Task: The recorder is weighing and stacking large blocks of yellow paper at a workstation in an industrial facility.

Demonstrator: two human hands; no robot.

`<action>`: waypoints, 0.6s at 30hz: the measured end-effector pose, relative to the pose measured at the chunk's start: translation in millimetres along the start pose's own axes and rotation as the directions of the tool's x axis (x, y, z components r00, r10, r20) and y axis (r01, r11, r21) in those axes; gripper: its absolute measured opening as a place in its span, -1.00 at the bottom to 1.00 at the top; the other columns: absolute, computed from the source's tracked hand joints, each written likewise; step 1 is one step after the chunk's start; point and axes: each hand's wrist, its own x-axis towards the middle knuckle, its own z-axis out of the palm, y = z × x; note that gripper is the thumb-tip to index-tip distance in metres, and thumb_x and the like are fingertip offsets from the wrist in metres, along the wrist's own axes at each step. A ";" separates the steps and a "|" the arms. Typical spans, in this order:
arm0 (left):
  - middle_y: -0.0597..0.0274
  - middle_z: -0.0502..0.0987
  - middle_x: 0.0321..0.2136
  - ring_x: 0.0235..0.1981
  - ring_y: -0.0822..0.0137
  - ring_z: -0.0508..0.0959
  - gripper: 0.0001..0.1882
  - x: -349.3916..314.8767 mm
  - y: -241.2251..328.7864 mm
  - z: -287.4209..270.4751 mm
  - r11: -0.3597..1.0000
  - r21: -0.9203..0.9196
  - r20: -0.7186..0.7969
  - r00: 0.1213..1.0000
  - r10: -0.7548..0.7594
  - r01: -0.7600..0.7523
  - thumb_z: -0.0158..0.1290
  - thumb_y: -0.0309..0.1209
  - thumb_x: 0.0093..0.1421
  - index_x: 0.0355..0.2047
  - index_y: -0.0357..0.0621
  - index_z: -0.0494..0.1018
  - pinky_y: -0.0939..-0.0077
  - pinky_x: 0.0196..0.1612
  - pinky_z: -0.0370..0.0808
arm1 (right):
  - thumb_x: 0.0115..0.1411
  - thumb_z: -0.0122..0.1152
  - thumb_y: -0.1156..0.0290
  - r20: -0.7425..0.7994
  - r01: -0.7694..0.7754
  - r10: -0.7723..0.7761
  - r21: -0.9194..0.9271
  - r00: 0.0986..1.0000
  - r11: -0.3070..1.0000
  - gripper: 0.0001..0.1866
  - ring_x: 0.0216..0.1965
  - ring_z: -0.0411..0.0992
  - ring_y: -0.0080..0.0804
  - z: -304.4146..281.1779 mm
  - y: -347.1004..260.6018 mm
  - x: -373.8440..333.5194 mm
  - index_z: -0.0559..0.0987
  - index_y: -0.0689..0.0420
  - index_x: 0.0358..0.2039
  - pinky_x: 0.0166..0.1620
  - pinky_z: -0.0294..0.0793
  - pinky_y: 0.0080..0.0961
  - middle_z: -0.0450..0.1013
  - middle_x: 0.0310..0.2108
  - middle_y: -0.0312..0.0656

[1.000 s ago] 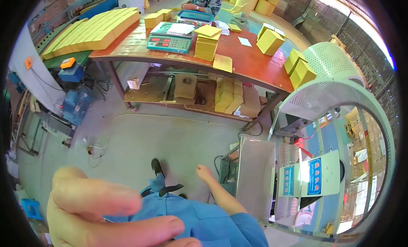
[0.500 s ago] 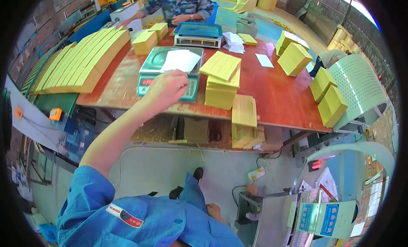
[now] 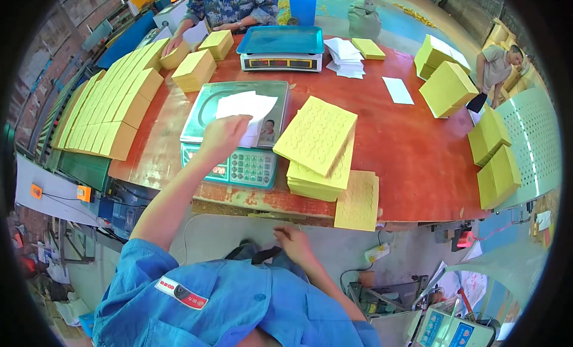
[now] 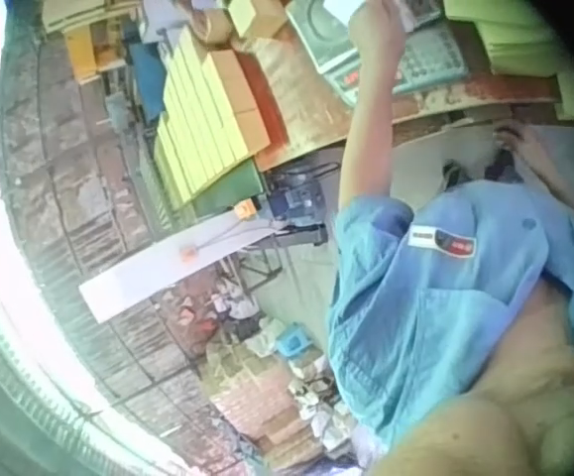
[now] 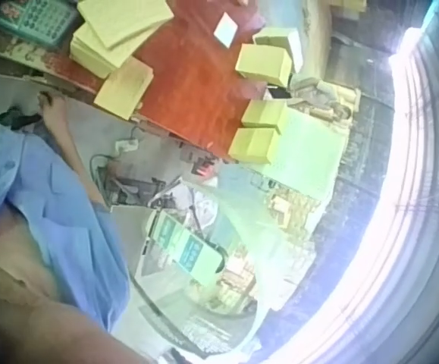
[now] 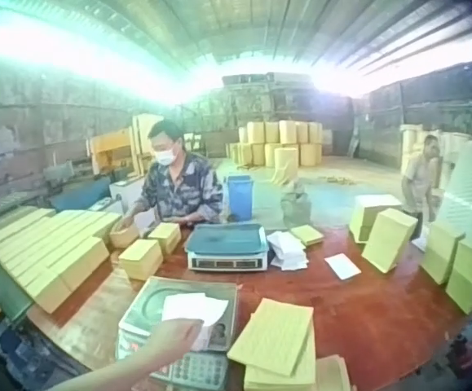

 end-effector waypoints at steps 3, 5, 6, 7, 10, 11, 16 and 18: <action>0.13 0.62 -0.37 -0.35 0.27 0.62 -0.71 -6.8 -23.2 -13.3 0.637 -0.734 -0.038 0.921 -0.388 0.238 -0.12 -0.37 0.33 -0.17 -0.28 0.55 0.45 -0.28 0.54 | 0.26 0.11 0.44 0.023 0.214 -0.217 0.102 0.976 0.972 -0.73 -0.21 0.54 -0.44 20.5 -64.8 17.0 0.52 0.24 -0.06 -0.17 0.51 -0.48 0.56 -0.24 -0.12; 0.15 0.61 -0.33 -0.36 0.39 0.60 -0.70 -16.3 -36.4 -36.5 0.851 -0.494 -0.291 0.889 -0.354 0.177 -0.14 -0.40 0.35 -0.19 -0.37 0.52 0.52 -0.29 0.54 | 0.26 0.10 0.46 -0.048 0.258 -0.257 0.004 0.965 0.966 -0.72 -0.21 0.54 -0.45 21.1 -128.7 23.8 0.51 0.25 -0.04 -0.17 0.51 -0.49 0.56 -0.23 -0.14; 0.15 0.61 -0.33 -0.36 0.39 0.60 -0.70 -19.3 -41.8 -42.0 0.843 -0.507 -0.273 0.894 -0.356 0.181 -0.14 -0.40 0.35 -0.19 -0.37 0.52 0.52 -0.29 0.54 | 0.26 0.10 0.47 -0.095 0.303 -0.311 -0.092 0.946 0.949 -0.71 -0.21 0.54 -0.45 26.0 -148.5 30.7 0.50 0.25 -0.02 -0.17 0.51 -0.49 0.56 -0.22 -0.15; 0.12 0.60 -0.36 -0.39 0.33 0.61 -0.78 -20.5 -47.1 -45.9 0.886 -0.458 -0.403 0.870 -0.283 0.076 -0.06 -0.46 0.29 -0.24 -0.35 0.53 0.50 -0.31 0.53 | 0.26 0.09 0.50 -0.204 0.398 -0.395 -0.031 0.896 0.917 -0.67 -0.19 0.53 -0.45 33.3 -147.2 47.0 0.44 0.27 0.03 -0.17 0.50 -0.54 0.56 -0.22 -0.13; 0.08 0.58 -0.39 -0.43 0.26 0.62 -0.89 -9.9 -55.9 -45.9 0.926 -0.368 -0.453 0.885 -0.103 -0.080 0.05 -0.53 0.20 -0.30 -0.31 0.53 0.48 -0.34 0.52 | 0.27 0.08 0.48 -0.369 0.420 -0.441 -0.138 0.819 0.897 -0.59 -0.30 0.54 -0.43 46.9 -165.7 71.8 0.35 0.29 0.12 -0.27 0.50 -0.57 0.54 -0.25 -0.10; 0.08 0.58 -0.38 -0.45 0.24 0.61 -0.90 -3.0 -52.1 -41.5 0.934 -0.327 -0.380 0.925 0.010 -0.144 0.07 -0.54 0.18 -0.30 -0.29 0.53 0.47 -0.35 0.52 | 0.28 0.07 0.47 -0.425 0.370 -0.410 -0.178 0.807 0.912 -0.56 -0.38 0.53 -0.44 51.7 -163.5 80.0 0.32 0.30 0.14 -0.35 0.49 -0.56 0.53 -0.29 -0.10; 0.12 0.57 -0.41 -0.50 0.35 0.58 -0.89 30.3 -52.3 -7.0 0.662 -0.746 0.037 0.996 -0.075 0.078 0.09 -0.52 0.16 -0.30 -0.27 0.51 0.49 -0.46 0.51 | 0.31 0.03 0.42 -0.584 0.304 -0.216 0.054 0.783 0.951 -0.57 -0.63 0.43 -0.53 63.8 -185.2 109.2 0.31 0.30 0.15 -0.59 0.37 -0.66 0.49 -0.45 -0.15; 0.18 0.55 -0.44 -0.52 0.47 0.55 -0.88 35.8 -59.3 2.8 0.538 -0.787 0.317 0.946 -0.070 0.303 0.08 -0.47 0.19 -0.30 -0.28 0.48 0.56 -0.52 0.51 | 0.30 0.04 0.45 -0.620 0.307 -0.225 0.026 0.752 0.951 -0.63 -0.62 0.43 -0.55 65.3 -193.1 116.4 0.37 0.30 0.09 -0.59 0.38 -0.66 0.48 -0.46 -0.17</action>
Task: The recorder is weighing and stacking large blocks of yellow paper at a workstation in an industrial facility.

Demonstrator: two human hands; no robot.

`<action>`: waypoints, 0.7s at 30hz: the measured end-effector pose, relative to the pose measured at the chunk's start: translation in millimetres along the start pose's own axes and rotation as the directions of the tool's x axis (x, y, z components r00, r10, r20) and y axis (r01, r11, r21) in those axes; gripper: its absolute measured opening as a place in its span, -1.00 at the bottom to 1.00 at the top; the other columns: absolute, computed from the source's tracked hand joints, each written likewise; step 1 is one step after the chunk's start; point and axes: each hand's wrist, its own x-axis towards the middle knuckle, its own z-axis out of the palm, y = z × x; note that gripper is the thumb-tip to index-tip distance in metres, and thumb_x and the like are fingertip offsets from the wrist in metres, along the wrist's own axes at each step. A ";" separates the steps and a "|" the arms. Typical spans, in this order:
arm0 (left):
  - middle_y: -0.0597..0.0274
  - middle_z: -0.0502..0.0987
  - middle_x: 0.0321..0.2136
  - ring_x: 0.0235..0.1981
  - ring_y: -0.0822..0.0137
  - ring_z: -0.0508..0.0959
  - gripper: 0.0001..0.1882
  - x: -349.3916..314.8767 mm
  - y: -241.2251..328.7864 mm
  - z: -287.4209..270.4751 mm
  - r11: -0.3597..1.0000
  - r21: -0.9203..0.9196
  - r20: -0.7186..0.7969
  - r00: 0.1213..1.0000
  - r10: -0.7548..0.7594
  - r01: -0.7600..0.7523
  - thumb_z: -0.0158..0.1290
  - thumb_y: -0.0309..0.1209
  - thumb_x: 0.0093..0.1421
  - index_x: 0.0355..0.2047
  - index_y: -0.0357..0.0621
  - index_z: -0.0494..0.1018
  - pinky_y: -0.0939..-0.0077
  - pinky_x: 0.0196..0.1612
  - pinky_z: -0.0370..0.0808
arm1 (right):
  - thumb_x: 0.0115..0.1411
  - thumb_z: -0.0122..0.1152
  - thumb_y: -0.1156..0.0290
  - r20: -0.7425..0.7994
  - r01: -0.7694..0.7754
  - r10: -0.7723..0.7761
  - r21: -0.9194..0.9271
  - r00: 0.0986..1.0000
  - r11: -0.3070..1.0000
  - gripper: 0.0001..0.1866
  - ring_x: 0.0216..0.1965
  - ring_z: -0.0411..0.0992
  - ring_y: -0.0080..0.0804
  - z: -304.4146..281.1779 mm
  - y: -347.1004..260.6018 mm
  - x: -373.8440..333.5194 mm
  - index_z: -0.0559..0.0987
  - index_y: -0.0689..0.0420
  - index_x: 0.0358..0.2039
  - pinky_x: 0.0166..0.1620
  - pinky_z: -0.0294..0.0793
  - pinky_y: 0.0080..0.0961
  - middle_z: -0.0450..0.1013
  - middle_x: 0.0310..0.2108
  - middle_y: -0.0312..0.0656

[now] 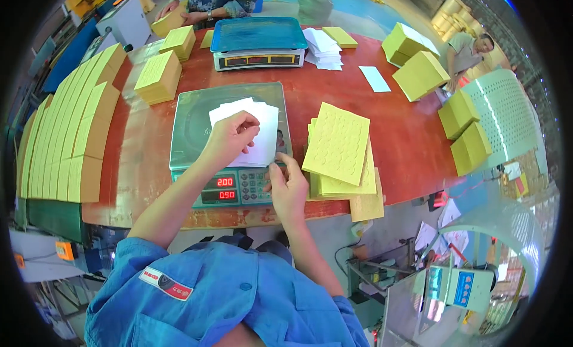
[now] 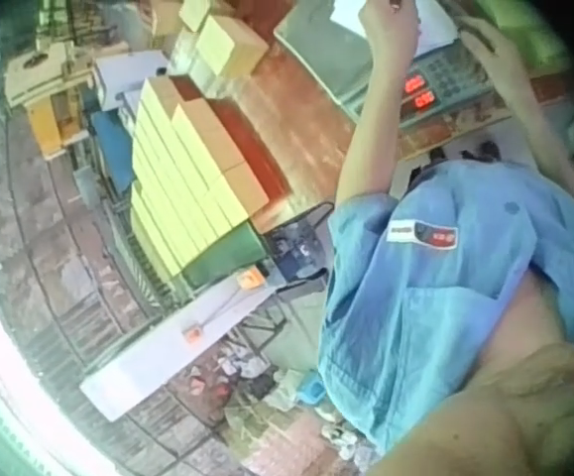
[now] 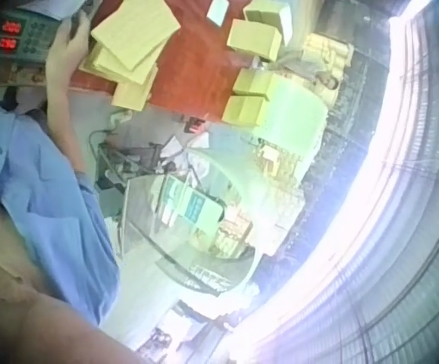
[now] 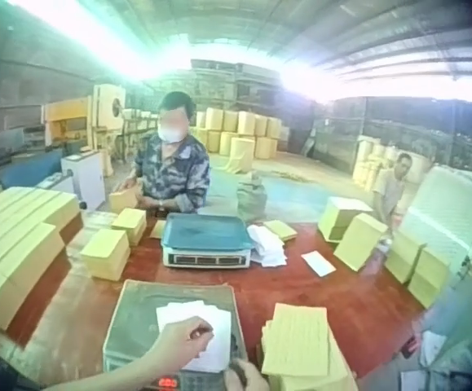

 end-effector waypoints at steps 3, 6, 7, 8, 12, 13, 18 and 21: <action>0.19 0.52 -0.47 -0.52 0.45 0.55 -0.84 7.9 -15.2 -4.9 0.974 -0.191 0.079 0.991 -0.105 0.118 0.08 -0.45 0.21 -0.28 -0.30 0.43 0.58 -0.53 0.53 | 0.23 0.15 0.52 -0.093 -0.008 0.012 0.048 0.996 0.999 -0.76 -0.57 0.41 -0.56 9.0 -5.5 11.7 0.48 0.33 -0.11 -0.50 0.41 -0.59 0.46 -0.48 -0.20; 0.18 0.49 -0.46 -0.52 0.43 0.55 -0.79 12.9 -15.9 -9.5 0.976 -0.196 0.055 0.995 -0.085 0.094 0.09 -0.42 0.23 -0.24 -0.32 0.38 0.58 -0.53 0.53 | 0.15 0.21 0.52 -0.136 0.278 -0.329 -0.300 0.934 0.913 -0.68 -0.54 0.46 -0.42 17.7 -9.1 21.7 0.47 0.30 -0.08 -0.33 0.46 -0.42 0.49 -0.50 -0.13; 0.18 0.49 -0.46 -0.52 0.43 0.55 -0.79 12.9 -17.7 -10.7 0.977 -0.194 0.066 0.994 -0.082 0.093 0.09 -0.42 0.23 -0.24 -0.32 0.38 0.58 -0.53 0.53 | 0.15 0.21 0.52 -0.147 0.275 -0.329 -0.301 0.933 0.913 -0.68 -0.54 0.46 -0.42 19.2 -14.9 21.0 0.47 0.30 -0.08 -0.33 0.46 -0.42 0.49 -0.50 -0.13; 0.16 0.49 -0.43 -0.51 0.42 0.56 -0.77 11.2 -20.5 -11.4 0.971 -0.214 0.066 0.994 -0.092 0.104 0.09 -0.41 0.23 -0.22 -0.32 0.37 0.57 -0.53 0.54 | 0.16 0.21 0.45 -0.175 0.153 -0.243 -0.411 0.954 0.899 -0.67 -0.51 0.49 -0.30 20.2 -21.0 20.0 0.48 0.27 -0.07 -0.33 0.47 -0.36 0.51 -0.50 -0.08; 0.13 0.47 -0.38 -0.50 0.39 0.57 -0.74 12.3 -22.0 -11.3 0.963 -0.250 0.077 0.993 -0.086 0.103 0.10 -0.39 0.23 -0.20 -0.33 0.34 0.56 -0.53 0.54 | 0.18 0.19 0.25 -0.161 0.025 -0.166 -0.640 0.973 0.768 -0.63 -0.40 0.54 0.02 23.0 -18.9 18.8 0.50 0.17 -0.06 -0.31 0.46 -0.12 0.54 -0.47 0.04; 0.13 0.47 -0.38 -0.50 0.39 0.57 -0.74 12.2 -21.1 -11.3 0.963 -0.250 0.083 0.993 -0.083 0.101 0.10 -0.39 0.23 -0.20 -0.33 0.34 0.56 -0.53 0.54 | 0.18 0.19 0.23 -0.122 0.052 -0.194 -0.705 0.974 0.707 -0.63 -0.39 0.53 0.05 25.8 -18.3 17.8 0.50 0.16 -0.07 -0.31 0.46 -0.09 0.54 -0.45 0.04; 0.16 0.47 -0.43 -0.53 0.41 0.55 -0.73 11.6 -15.0 -12.3 0.914 -0.365 0.097 0.984 -0.151 0.176 0.08 -0.33 0.25 -0.24 -0.31 0.34 0.57 -0.56 0.52 | 0.10 0.24 0.39 -0.125 0.256 -0.512 -0.752 0.850 0.608 -0.75 -0.42 0.50 -0.07 40.8 -29.5 14.9 0.55 0.10 -0.18 -0.36 0.47 -0.23 0.49 -0.44 -0.09; 0.24 0.46 -0.39 -0.43 0.49 0.51 -0.78 14.1 -20.9 -15.4 0.931 -0.321 0.107 0.983 -0.148 0.175 0.01 -0.32 0.31 -0.21 -0.23 0.36 0.58 -0.43 0.49 | 0.05 0.27 0.51 -0.022 0.448 -0.658 -0.716 0.752 0.536 -0.82 -0.39 0.50 -0.13 50.4 -30.1 15.6 0.60 0.13 -0.27 -0.36 0.46 -0.28 0.48 -0.42 -0.12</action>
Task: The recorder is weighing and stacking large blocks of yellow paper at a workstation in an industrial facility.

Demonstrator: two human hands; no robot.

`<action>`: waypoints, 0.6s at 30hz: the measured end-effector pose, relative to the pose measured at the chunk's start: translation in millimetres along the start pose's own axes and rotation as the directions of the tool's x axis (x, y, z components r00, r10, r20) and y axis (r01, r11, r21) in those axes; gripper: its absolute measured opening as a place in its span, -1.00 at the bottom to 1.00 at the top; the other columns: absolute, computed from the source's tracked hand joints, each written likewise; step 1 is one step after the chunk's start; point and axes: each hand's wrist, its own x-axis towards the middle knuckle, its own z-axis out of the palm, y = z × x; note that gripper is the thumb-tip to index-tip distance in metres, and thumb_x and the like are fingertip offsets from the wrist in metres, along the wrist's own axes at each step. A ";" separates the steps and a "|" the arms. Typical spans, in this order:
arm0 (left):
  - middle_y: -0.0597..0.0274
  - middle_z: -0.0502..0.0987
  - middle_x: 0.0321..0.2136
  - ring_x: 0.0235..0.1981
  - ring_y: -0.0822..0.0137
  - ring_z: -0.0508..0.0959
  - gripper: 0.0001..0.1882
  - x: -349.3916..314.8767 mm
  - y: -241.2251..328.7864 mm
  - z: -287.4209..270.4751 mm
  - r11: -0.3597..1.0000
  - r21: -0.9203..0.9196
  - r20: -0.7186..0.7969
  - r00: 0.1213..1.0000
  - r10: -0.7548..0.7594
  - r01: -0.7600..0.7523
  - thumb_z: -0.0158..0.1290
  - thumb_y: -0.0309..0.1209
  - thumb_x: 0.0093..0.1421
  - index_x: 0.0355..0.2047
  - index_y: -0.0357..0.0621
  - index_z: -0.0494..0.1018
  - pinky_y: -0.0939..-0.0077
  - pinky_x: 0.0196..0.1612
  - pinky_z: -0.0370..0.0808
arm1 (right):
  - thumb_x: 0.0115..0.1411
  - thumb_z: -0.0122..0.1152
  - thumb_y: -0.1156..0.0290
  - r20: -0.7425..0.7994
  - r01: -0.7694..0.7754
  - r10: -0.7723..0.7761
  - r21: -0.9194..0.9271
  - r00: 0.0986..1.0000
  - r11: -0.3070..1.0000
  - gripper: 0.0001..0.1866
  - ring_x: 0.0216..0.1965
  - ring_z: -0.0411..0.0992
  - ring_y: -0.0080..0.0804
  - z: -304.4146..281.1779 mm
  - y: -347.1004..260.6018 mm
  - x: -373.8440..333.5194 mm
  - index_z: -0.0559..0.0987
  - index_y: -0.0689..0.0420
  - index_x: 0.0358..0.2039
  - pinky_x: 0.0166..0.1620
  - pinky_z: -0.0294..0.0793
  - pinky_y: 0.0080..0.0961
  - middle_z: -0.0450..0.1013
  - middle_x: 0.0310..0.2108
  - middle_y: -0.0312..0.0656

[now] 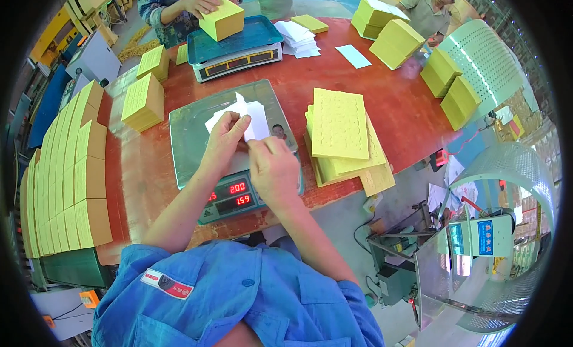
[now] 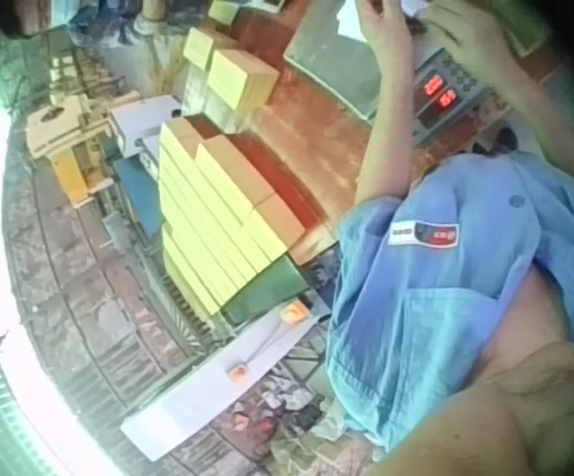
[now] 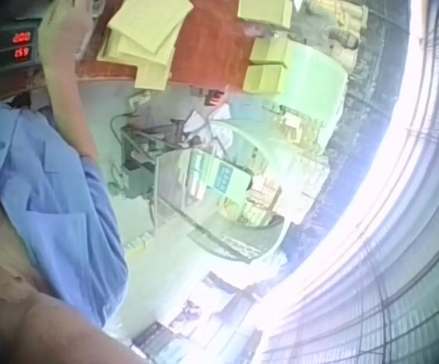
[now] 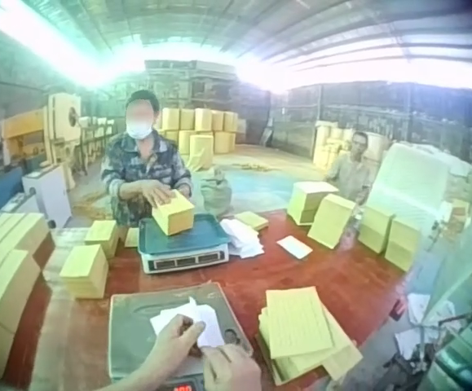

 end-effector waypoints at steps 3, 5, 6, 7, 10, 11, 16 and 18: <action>0.32 0.49 -0.35 -0.43 0.56 0.47 -0.84 6.3 -20.0 -8.8 0.970 -0.055 -0.156 0.962 0.225 -0.236 0.01 -0.38 0.29 -0.20 -0.20 0.40 0.58 -0.40 0.46 | 0.06 0.27 0.55 0.058 0.085 -0.099 0.204 0.993 0.975 -0.87 -0.40 0.48 -0.17 5.1 -7.9 -1.2 0.60 0.17 -0.33 -0.32 0.47 -0.30 0.47 -0.43 -0.13; 0.33 0.51 -0.33 -0.42 0.56 0.48 -0.84 -6.0 -9.6 -20.4 0.974 -0.063 -0.207 0.958 0.199 -0.217 0.00 -0.41 0.29 -0.16 -0.21 0.42 0.58 -0.36 0.46 | 0.08 0.28 0.48 0.022 -0.103 0.101 0.206 0.995 0.973 -0.84 -0.34 0.47 -0.15 3.8 7.4 -2.4 0.58 0.17 -0.29 -0.29 0.47 -0.31 0.48 -0.36 -0.11; 0.34 0.53 -0.32 -0.41 0.56 0.48 -0.82 -16.3 6.3 -27.2 0.977 -0.072 -0.258 0.950 0.177 -0.201 -0.02 -0.45 0.29 -0.13 -0.21 0.43 0.57 -0.33 0.46 | 0.09 0.28 0.45 0.004 -0.195 0.199 0.212 0.980 0.958 -0.82 -0.31 0.47 -0.14 1.6 14.9 -3.5 0.57 0.17 -0.27 -0.27 0.47 -0.32 0.49 -0.33 -0.09; 0.35 0.52 -0.34 -0.36 0.58 0.47 -0.79 -22.2 16.5 -43.4 0.951 0.061 -0.293 0.906 0.306 -0.302 -0.02 -0.50 0.27 -0.09 -0.24 0.42 0.59 -0.31 0.45 | 0.07 0.31 0.39 0.035 -0.152 0.150 0.066 0.988 0.986 -0.72 -0.23 0.46 -0.11 -1.8 21.6 -4.9 0.54 0.20 -0.21 -0.19 0.45 -0.26 0.48 -0.26 -0.05; 0.33 0.55 -0.36 -0.35 0.58 0.49 -0.51 -45.8 69.4 -71.1 0.859 0.194 -0.407 0.758 0.509 -0.473 -0.06 -0.61 0.23 0.20 -0.22 0.27 0.59 -0.34 0.45 | 0.04 0.36 0.27 0.134 -0.098 0.106 -0.065 0.985 0.993 -0.59 -0.12 0.41 -0.08 0.5 21.9 -3.8 0.51 0.20 -0.14 -0.11 0.42 -0.19 0.46 -0.18 -0.06; 0.32 0.56 -0.38 -0.37 0.57 0.51 -0.44 -54.8 86.8 -70.0 0.840 0.216 -0.403 0.737 0.542 -0.499 -0.07 -0.63 0.22 0.26 -0.15 0.20 0.57 -0.37 0.46 | 0.04 0.36 0.27 0.134 -0.103 0.110 -0.061 0.985 0.993 -0.59 -0.12 0.41 -0.08 -0.5 21.6 -4.1 0.51 0.20 -0.14 -0.11 0.42 -0.19 0.46 -0.18 -0.06; 0.12 0.56 -0.46 -0.47 0.39 0.59 -0.46 -74.1 99.1 -70.4 0.462 0.852 -0.249 0.587 0.771 -0.245 -0.02 -0.62 0.18 0.19 0.03 0.34 0.48 -0.45 0.48 | -0.05 0.43 0.18 0.156 -0.161 0.187 -0.166 0.970 0.973 -0.54 -0.19 0.40 -0.11 5.3 19.2 6.1 0.50 0.21 -0.24 -0.12 0.39 -0.22 0.45 -0.29 -0.07; 0.06 0.51 -0.48 -0.52 0.14 0.56 -0.60 -68.5 74.8 -66.6 0.198 0.934 0.026 0.610 0.792 -0.297 0.06 -0.60 0.09 -0.05 0.02 0.54 0.34 -0.47 0.49 | -0.10 0.47 0.21 0.130 -0.161 0.178 -0.135 0.975 0.978 -0.55 -0.26 0.41 -0.14 13.3 27.9 6.9 0.48 0.19 -0.31 -0.18 0.41 -0.24 0.44 -0.34 -0.09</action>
